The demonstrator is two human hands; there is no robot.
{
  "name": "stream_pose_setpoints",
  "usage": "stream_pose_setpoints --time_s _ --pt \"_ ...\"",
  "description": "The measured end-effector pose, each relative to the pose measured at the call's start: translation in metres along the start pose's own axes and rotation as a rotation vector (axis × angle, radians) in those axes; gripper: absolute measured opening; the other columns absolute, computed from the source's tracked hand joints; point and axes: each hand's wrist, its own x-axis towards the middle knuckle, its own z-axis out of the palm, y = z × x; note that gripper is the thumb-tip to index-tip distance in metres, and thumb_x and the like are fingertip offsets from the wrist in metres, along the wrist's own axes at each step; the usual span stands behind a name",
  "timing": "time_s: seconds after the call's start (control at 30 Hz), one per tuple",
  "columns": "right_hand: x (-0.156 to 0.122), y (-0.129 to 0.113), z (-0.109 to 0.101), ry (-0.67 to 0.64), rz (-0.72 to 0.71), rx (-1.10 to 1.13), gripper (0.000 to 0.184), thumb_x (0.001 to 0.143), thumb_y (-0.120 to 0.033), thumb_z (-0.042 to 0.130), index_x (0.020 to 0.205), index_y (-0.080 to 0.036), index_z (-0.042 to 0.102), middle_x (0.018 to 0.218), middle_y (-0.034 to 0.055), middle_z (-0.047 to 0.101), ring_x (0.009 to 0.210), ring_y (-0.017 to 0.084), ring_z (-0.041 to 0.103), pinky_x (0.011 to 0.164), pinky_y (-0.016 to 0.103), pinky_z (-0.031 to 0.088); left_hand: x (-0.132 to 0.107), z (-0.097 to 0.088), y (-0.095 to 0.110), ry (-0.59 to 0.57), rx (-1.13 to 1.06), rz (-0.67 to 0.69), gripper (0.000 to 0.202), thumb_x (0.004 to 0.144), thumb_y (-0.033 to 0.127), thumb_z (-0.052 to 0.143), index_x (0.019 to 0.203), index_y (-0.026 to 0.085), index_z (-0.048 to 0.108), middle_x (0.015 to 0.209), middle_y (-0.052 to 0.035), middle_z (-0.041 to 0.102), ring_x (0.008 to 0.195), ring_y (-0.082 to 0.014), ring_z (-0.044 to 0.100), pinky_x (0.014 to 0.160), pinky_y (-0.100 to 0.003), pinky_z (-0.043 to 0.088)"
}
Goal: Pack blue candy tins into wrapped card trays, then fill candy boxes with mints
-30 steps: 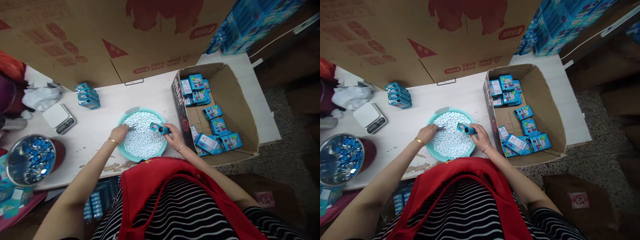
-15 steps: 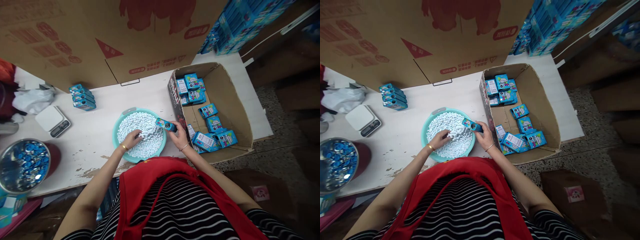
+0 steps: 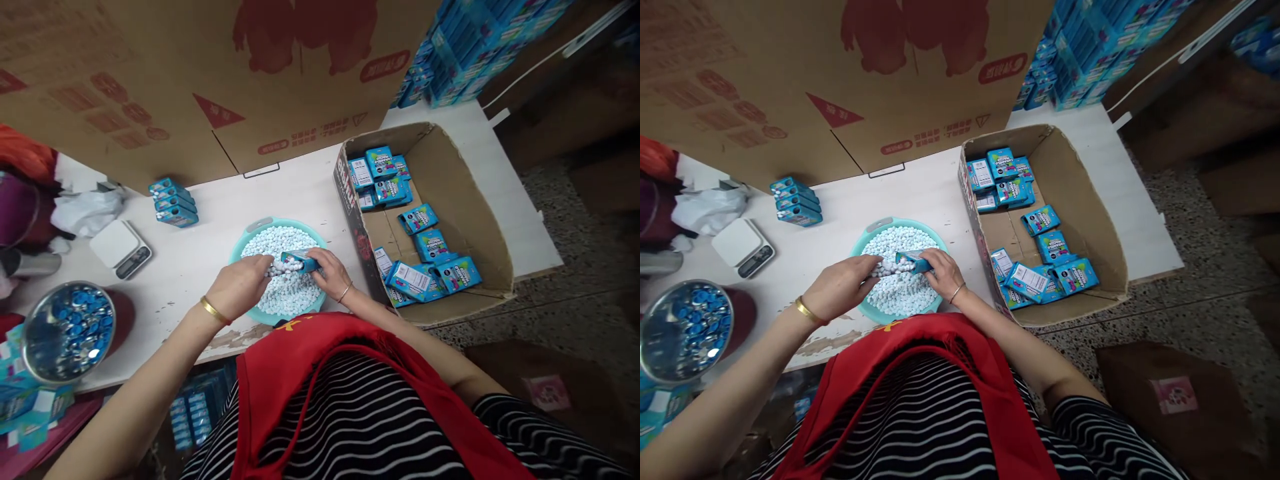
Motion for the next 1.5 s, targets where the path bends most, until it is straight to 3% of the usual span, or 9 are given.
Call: stream_pose_setpoints --time_s 0.23,0.4,0.5,0.63,0.77,0.9,1.1,1.33,1.5 --pt "-0.001 -0.001 0.008 -0.016 -0.018 0.047 0.038 0.084 -0.016 0.051 0.121 -0.022 0.049 0.118 0.0111 0.059 0.114 0.025 0.053 0.099 0.047 0.045 -0.008 -0.034 0.041 -0.089 0.247 -0.033 0.024 0.088 0.007 0.035 0.093 0.013 0.058 0.086 -0.0112 0.062 0.079 -0.0239 0.062 0.061 -0.032 0.048" --pt "-0.002 0.001 0.008 -0.015 0.004 0.076 0.037 0.083 -0.016 0.051 0.120 -0.022 0.050 0.119 0.0105 0.059 0.114 0.024 0.053 0.099 0.045 0.044 -0.015 -0.027 0.019 -0.019 0.183 -0.037 0.020 0.090 0.015 0.039 0.097 0.016 0.057 0.090 -0.0083 0.061 0.083 -0.0210 0.060 0.064 -0.029 0.046" --pt "-0.005 0.006 0.001 0.013 0.062 0.092 0.038 0.082 -0.016 0.051 0.119 -0.023 0.051 0.118 0.0096 0.059 0.113 0.024 0.054 0.099 0.045 0.044 -0.015 0.015 -0.025 -0.002 0.070 -0.133 0.021 0.091 0.025 0.040 0.104 0.019 0.055 0.098 -0.0073 0.061 0.084 -0.0200 0.060 0.065 -0.029 0.045" --pt "-0.009 0.012 -0.014 0.067 0.146 0.091 0.037 0.081 -0.019 0.053 0.118 -0.023 0.052 0.117 0.0095 0.060 0.112 0.024 0.055 0.099 0.045 0.044 0.002 0.106 -0.064 -0.144 -0.139 -0.218 0.011 0.084 0.017 0.046 0.086 0.017 0.056 0.088 -0.0087 0.061 0.082 -0.0213 0.060 0.069 -0.031 0.045" --pt "-0.011 0.015 -0.027 0.092 0.197 0.082 0.036 0.082 -0.021 0.055 0.118 -0.023 0.052 0.118 0.0093 0.060 0.112 0.025 0.055 0.099 0.045 0.044 0.036 0.173 -0.049 -0.069 -0.354 -0.156 0.014 0.084 0.018 0.047 0.095 0.017 0.056 0.099 -0.0114 0.061 0.093 -0.0233 0.059 0.080 -0.034 0.045" --pt "-0.013 0.014 -0.034 0.123 0.256 0.067 0.036 0.083 -0.025 0.057 0.118 -0.022 0.052 0.117 0.0096 0.060 0.110 0.024 0.057 0.097 0.043 0.045 0.060 0.194 -0.023 -0.009 -0.459 -0.128 0.024 0.083 0.017 0.045 0.106 0.016 0.054 0.103 -0.0113 0.061 0.094 -0.0221 0.058 0.083 -0.034 0.044" --pt "-0.016 0.013 -0.036 0.137 0.290 0.077 0.034 0.084 -0.028 0.058 0.117 -0.021 0.053 0.114 0.0092 0.061 0.107 0.024 0.058 0.095 0.041 0.045 0.042 0.169 -0.028 0.067 -0.598 -0.067 0.027 0.086 0.027 0.047 0.110 0.016 0.052 0.098 -0.0064 0.061 0.084 -0.0171 0.056 0.079 -0.030 0.045" --pt "-0.013 0.013 -0.023 0.086 0.186 0.035 0.036 0.081 -0.019 0.054 0.116 -0.022 0.053 0.116 0.0099 0.060 0.110 0.025 0.055 0.097 0.045 0.045 -0.002 0.083 -0.038 0.180 -0.561 0.057 0.025 0.090 0.033 0.046 0.108 0.018 0.053 0.092 -0.0056 0.060 0.078 -0.0154 0.055 0.072 -0.028 0.045" --pt "-0.006 0.004 -0.006 0.029 0.056 0.049 0.039 0.080 -0.014 0.051 0.118 -0.022 0.053 0.117 0.0104 0.059 0.113 0.025 0.054 0.099 0.046 0.044 -0.007 0.035 -0.023 0.108 -0.300 0.102 0.021 0.090 0.029 0.044 0.105 0.018 0.053 0.098 -0.0080 0.062 0.089 -0.0199 0.058 0.079 -0.033 0.047"
